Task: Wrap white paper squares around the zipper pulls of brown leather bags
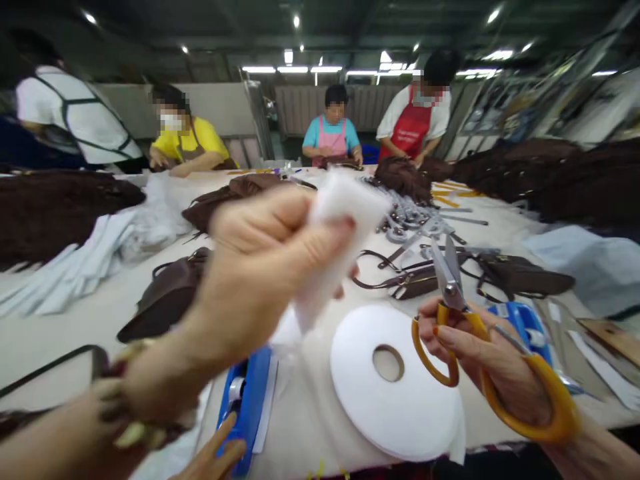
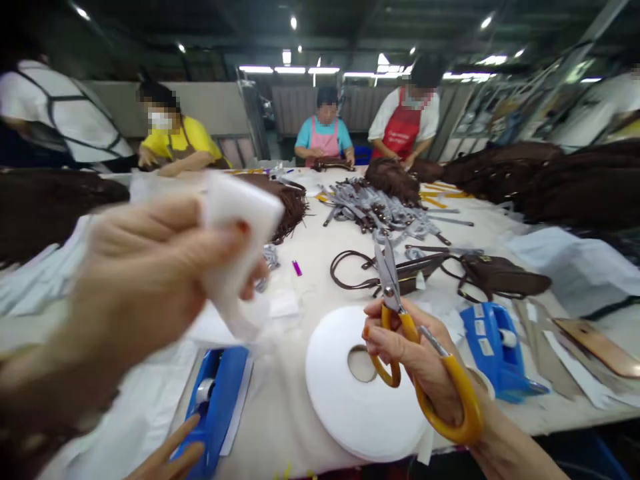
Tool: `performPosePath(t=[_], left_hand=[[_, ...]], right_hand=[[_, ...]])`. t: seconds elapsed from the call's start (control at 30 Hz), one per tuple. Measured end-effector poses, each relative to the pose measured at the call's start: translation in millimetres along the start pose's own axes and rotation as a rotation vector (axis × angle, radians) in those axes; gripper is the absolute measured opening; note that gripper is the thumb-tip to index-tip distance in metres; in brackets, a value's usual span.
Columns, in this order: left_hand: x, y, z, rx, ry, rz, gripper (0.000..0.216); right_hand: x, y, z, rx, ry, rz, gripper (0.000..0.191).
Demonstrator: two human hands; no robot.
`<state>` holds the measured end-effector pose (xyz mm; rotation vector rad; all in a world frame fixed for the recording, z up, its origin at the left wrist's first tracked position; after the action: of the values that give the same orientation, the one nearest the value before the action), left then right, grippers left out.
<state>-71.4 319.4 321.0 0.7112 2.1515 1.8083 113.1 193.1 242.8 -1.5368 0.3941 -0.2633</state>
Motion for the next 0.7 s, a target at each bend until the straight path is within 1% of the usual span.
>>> performPosePath(t=[0.03,0.07,0.1,0.13,0.17,0.23,0.27,0.33,0.4,0.5,0.6,0.67,0.7], left_hand=[[-22.0,0.1,2.9,0.011,-0.136,-0.084,0.026],[-44.3,-7.8,2.8,0.035,-0.262,-0.141,0.023],[-65.7,-22.4,0.8,0.08,-0.368,-0.182,0.021],[-85.3,-42.4,-2.2,0.157,-0.45,-0.216,0.022],[-100.8,-63.1,-4.9,0.221,-0.479,-0.22,0.024],[-126.6,-96.6,-11.1,0.297,-0.539,-0.211,0.028],[-136.1,-108.3,-13.3,0.318,-0.558,-0.199,0.03],[-149.7,-122.0,-15.2,0.343,-0.58,-0.167,0.033],[-159.4,-128.5,-13.2,0.357,-0.592,-0.132,0.037],[-173.7,-140.8,-3.0,0.397,-0.61,-0.115,0.041],[-198.0,-165.0,10.6,0.478,-0.724,-0.126,0.046],[-218.7,-184.4,20.4,0.542,-0.813,-0.142,0.051],[-229.1,-194.1,26.0,0.581,-0.834,-0.157,0.052]], right_hand=[[5.0,2.9,-7.7,-0.001,0.042,0.024,0.04],[9.2,6.4,-14.5,-0.002,0.084,0.046,0.042],[12.0,10.4,-20.4,-0.001,0.115,0.07,0.043],[13.9,14.6,-25.2,0.002,0.135,0.096,0.044],[15.1,18.7,-29.1,0.006,0.145,0.123,0.044],[17.0,26.7,-34.4,0.01,0.145,0.17,0.046],[18.1,30.5,-36.0,0.008,0.138,0.188,0.047],[22.7,38.1,-36.8,0.002,0.137,0.197,0.048],[29.6,46.3,-34.3,-0.003,0.145,0.192,0.046],[44.3,64.5,-25.6,-0.034,0.175,0.217,0.044],[68.4,86.4,-15.9,-0.06,0.238,0.234,0.04],[92.0,99.2,-11.4,-0.057,0.313,0.227,0.038],[104.7,105.0,-9.8,-0.057,0.342,0.219,0.039]])
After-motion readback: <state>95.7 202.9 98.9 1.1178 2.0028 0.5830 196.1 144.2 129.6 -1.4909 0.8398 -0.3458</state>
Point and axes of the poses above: each hand's wrist, its own z-axis towards the middle knuckle, its own x-axis out of the back of the hand, y = z × x, the point moved 7 cm from there along z, towards the middle knuckle, and after that the axes turned 11 degrees about x, right-handed, at the moved point
